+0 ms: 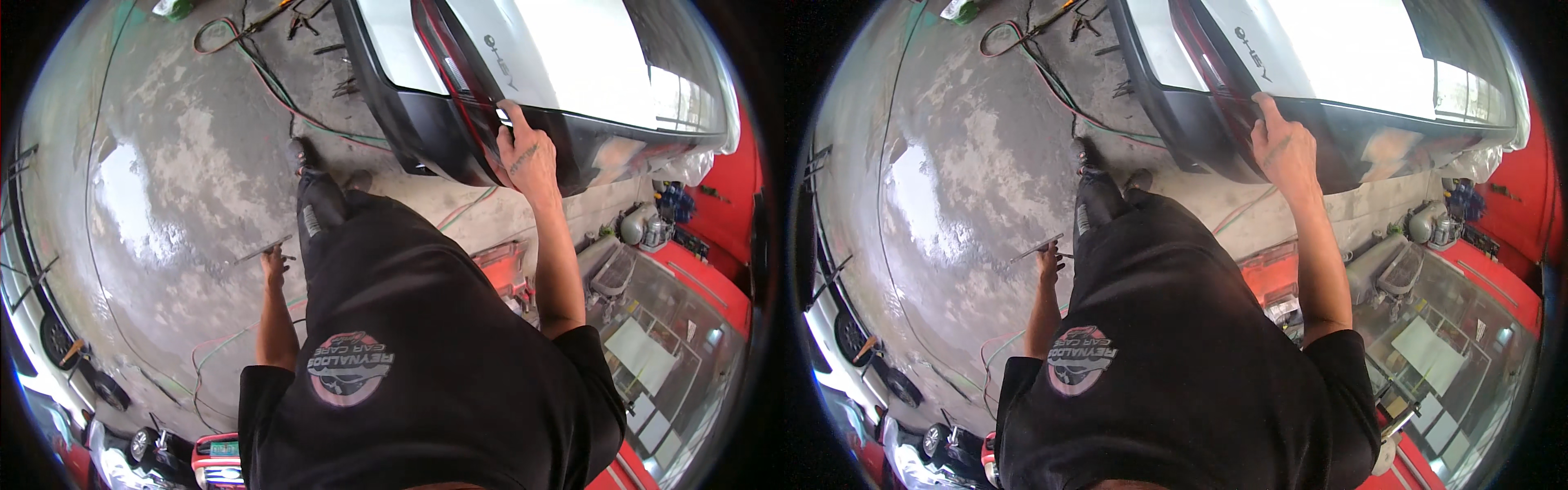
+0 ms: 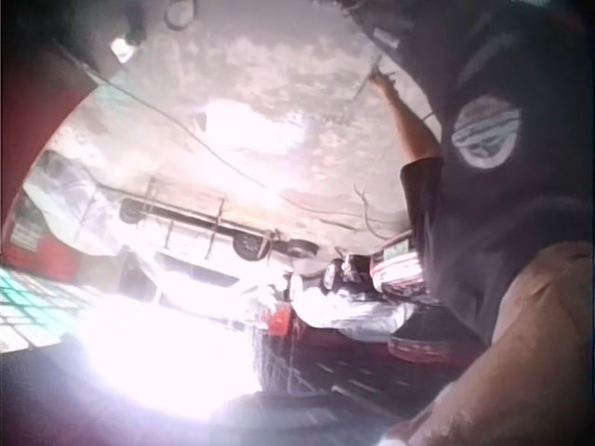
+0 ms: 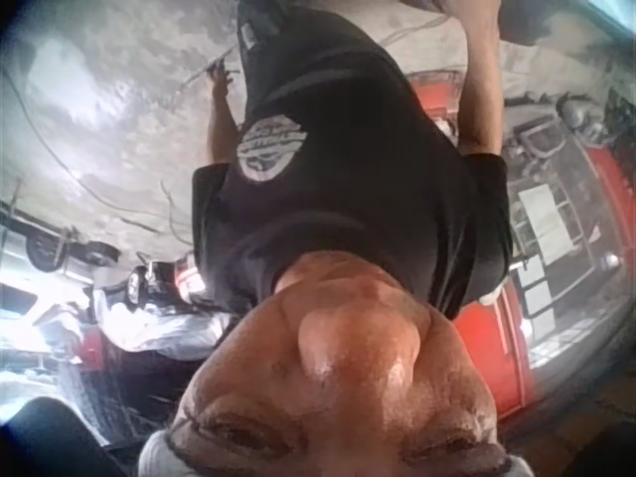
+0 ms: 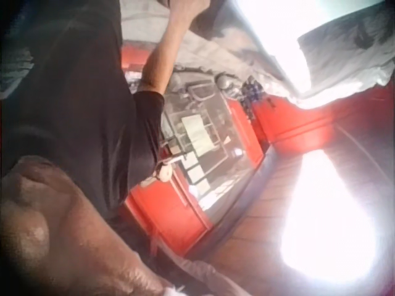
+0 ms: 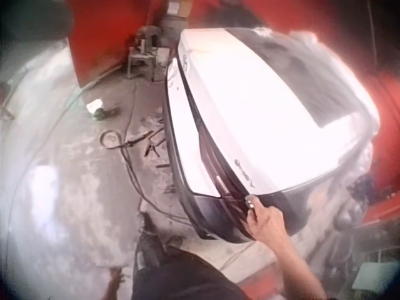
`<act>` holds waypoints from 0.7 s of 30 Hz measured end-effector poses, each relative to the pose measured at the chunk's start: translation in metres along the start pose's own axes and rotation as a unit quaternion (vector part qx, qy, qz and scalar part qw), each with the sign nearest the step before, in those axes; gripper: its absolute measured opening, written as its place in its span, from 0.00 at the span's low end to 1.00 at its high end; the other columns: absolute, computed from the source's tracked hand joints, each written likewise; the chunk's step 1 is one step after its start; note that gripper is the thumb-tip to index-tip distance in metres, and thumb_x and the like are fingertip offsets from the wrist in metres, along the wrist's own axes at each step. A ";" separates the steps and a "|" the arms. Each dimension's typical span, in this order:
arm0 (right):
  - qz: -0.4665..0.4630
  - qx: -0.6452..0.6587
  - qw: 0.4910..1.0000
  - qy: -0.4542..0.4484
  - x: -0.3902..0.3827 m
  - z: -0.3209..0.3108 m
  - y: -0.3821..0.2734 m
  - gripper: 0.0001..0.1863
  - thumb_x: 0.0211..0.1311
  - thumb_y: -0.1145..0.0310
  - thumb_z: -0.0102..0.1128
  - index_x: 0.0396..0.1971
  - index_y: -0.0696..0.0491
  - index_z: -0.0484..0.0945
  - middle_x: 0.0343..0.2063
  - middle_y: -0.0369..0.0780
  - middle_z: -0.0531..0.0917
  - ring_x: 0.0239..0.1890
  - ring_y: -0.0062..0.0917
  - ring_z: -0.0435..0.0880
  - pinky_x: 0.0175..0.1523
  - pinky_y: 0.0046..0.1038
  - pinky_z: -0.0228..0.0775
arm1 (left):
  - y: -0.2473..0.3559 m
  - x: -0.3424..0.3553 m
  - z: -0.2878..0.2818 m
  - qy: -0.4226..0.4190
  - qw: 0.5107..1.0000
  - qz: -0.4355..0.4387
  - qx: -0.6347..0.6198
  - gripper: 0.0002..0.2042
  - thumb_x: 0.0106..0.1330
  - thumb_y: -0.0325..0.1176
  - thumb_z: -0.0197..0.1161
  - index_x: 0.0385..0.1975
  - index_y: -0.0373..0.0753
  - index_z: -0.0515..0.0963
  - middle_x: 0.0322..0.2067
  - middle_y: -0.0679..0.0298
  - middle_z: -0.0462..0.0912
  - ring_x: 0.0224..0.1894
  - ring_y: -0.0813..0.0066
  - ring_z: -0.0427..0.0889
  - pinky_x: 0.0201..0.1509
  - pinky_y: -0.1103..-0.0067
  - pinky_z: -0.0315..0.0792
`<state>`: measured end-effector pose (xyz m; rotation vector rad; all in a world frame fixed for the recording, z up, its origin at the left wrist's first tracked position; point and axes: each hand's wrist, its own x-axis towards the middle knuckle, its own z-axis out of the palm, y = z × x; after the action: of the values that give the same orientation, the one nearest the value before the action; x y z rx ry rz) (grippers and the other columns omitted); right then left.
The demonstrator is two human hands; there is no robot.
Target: The person fits a tail light assembly into a car body panel, pushes it into place, and then uses a long metal rod to adjust components inside the trunk area. The person then presses on the outer lens of the tail light to ensure it is seated correctly.
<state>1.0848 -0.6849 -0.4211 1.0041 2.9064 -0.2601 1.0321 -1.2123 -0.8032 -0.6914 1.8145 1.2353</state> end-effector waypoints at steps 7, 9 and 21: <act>-0.074 -0.025 0.997 0.026 0.001 0.013 -0.003 0.21 0.61 0.69 0.55 0.56 0.45 0.74 0.15 0.48 0.79 0.21 0.46 0.81 0.31 0.45 0.73 | 0.003 0.003 -0.002 0.001 0.999 0.008 -0.034 0.16 0.72 0.42 0.58 0.52 0.40 0.76 0.43 0.63 0.78 0.37 0.71 0.78 0.30 0.73 0.76; -0.083 -0.103 0.991 0.012 0.001 0.017 -0.012 0.21 0.62 0.68 0.56 0.56 0.46 0.75 0.15 0.47 0.79 0.19 0.44 0.81 0.30 0.44 0.74 | 0.004 0.006 -0.001 0.003 1.000 0.015 -0.027 0.20 0.71 0.46 0.58 0.55 0.41 0.76 0.48 0.61 0.78 0.42 0.65 0.79 0.35 0.69 0.77; -0.099 -0.158 0.979 -0.077 0.034 0.075 -0.041 0.31 0.64 0.55 0.59 0.59 0.63 0.71 0.20 0.50 0.82 0.23 0.43 0.84 0.31 0.42 0.77 | 0.032 0.034 -0.020 0.044 0.997 0.027 -0.064 0.13 0.70 0.44 0.60 0.42 0.41 0.74 0.28 0.69 0.74 0.27 0.80 0.72 0.22 0.76 0.70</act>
<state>1.0328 -0.7096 -0.4924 0.6179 2.7845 0.1106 0.9828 -1.2192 -0.8136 -0.7843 1.8478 1.3860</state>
